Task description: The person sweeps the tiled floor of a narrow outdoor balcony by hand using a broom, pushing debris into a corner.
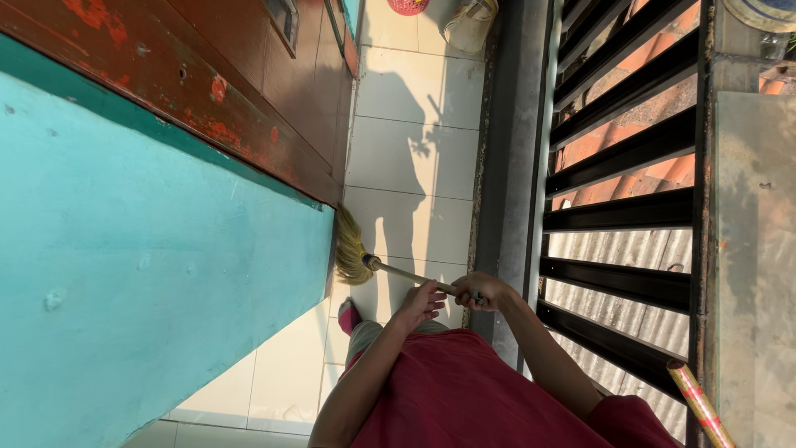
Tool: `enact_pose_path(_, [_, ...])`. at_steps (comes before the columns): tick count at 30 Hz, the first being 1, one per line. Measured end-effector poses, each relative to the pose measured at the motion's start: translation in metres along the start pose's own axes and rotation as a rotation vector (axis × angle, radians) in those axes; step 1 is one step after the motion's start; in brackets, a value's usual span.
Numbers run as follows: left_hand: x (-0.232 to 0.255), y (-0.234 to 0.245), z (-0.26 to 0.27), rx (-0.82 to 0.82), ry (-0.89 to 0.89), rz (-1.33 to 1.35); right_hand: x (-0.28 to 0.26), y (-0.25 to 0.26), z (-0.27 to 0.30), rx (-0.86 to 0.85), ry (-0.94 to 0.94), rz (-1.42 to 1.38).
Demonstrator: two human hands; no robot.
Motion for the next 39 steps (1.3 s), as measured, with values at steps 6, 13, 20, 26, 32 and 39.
enact_pose_path(6, [0.007,-0.005,-0.001,-0.031,-0.028,0.006,-0.006,0.056,-0.077,0.182,-0.046,0.022])
enact_pose_path(13, [-0.007,0.01,0.007,0.026,-0.032,0.069,-0.045,0.064,-0.083,0.341,0.306,0.086])
enact_pose_path(20, [-0.007,-0.012,0.004,-0.024,0.062,-0.113,0.017,0.047,-0.012,0.3,0.47,-0.545])
enact_pose_path(26, [0.011,-0.025,-0.02,-0.078,0.103,-0.2,0.063,0.025,0.016,0.459,0.432,-0.527])
enact_pose_path(32, [0.034,-0.037,-0.058,-0.152,0.198,-0.287,0.043,0.02,-0.049,0.364,0.256,-0.842])
enact_pose_path(39, [0.148,0.012,-0.102,-0.11,0.074,-0.236,-0.094,0.012,-0.138,0.091,0.203,-1.186])
Point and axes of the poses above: each hand's wrist, its own z-axis away from the middle knuckle, its own y-axis out of the back of the hand, x = y × z, the point moved 6 cm from there along -z, towards the middle knuckle
